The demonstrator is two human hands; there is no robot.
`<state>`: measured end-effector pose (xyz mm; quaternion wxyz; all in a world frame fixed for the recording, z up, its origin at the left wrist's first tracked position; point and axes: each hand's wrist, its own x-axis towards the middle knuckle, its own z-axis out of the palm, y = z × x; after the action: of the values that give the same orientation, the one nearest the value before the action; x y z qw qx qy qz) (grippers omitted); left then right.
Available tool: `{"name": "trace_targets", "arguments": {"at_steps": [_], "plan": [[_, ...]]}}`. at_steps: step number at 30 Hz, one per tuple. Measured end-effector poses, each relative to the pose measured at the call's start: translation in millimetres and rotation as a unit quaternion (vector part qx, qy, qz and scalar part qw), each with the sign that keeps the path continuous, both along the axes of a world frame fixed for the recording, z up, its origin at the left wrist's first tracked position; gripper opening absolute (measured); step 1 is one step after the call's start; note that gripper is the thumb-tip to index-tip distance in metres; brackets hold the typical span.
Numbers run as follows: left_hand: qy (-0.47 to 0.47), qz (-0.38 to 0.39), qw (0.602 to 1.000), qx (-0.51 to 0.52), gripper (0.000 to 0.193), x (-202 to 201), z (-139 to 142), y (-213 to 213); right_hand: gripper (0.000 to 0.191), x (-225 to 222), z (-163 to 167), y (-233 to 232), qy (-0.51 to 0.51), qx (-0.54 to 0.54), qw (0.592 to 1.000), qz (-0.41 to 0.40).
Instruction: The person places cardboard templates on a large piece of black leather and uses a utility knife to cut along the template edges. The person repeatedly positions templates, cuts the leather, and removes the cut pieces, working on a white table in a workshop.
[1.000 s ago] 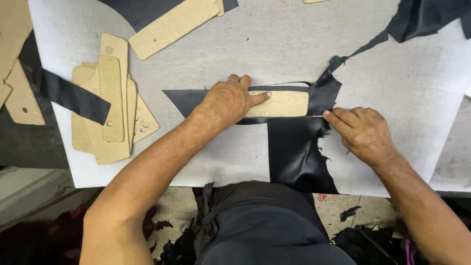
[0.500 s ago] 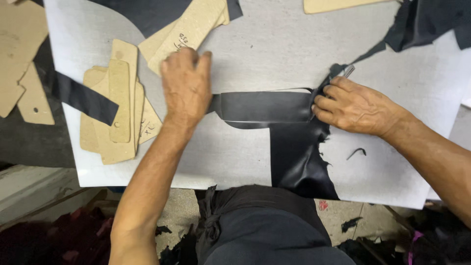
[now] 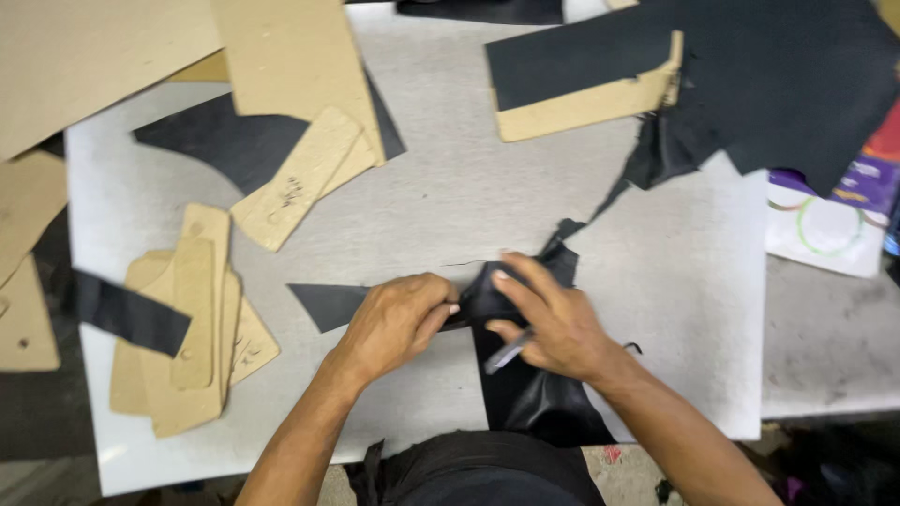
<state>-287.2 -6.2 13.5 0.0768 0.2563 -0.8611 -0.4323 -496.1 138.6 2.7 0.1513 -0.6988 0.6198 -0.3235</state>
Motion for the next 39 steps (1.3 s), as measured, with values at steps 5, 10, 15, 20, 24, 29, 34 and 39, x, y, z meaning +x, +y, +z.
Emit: {"name": "trace_targets", "arguments": {"at_steps": [5, 10, 15, 20, 24, 29, 34, 39], "plan": [[0.239, 0.154, 0.959, -0.016, 0.022, -29, 27, -2, 0.023, -15, -8, -15, -0.124, -0.057, 0.981, -0.14], [0.033, 0.178, 0.98, -0.078, 0.018, 0, 12, -6, 0.015, -123, 7, 35, -0.325, -0.098, 0.843, -0.417], [-0.129, 0.178, 0.97, -0.103, 0.02, 26, -20, 0, 0.008, -278, 20, 87, -0.395, -0.069, 0.79, -0.463], [-0.19, 0.241, 0.921, -0.241, 0.034, 57, -26, -2, 0.02, -335, 5, 180, -0.222, 0.096, 0.753, -0.612], [-0.241, 0.27, 0.907, -0.213, 0.042, 69, -28, -6, 0.034, -317, -9, 209, 0.072, 0.227, 0.686, -0.687], [-0.3, 0.24, 0.909, -0.163, 0.017, 67, -34, -11, 0.041, -221, -43, 164, 0.065, 0.17, 0.813, -0.553], [-0.299, 0.244, 0.907, -0.166, 0.016, 63, -34, -10, 0.049, -173, -48, 82, -0.028, 0.159, 0.86, -0.484], [-0.28, 0.25, 0.912, -0.166, 0.014, 63, -31, -9, 0.033, -181, -33, -2, 0.008, 0.153, 0.886, -0.437]]}}
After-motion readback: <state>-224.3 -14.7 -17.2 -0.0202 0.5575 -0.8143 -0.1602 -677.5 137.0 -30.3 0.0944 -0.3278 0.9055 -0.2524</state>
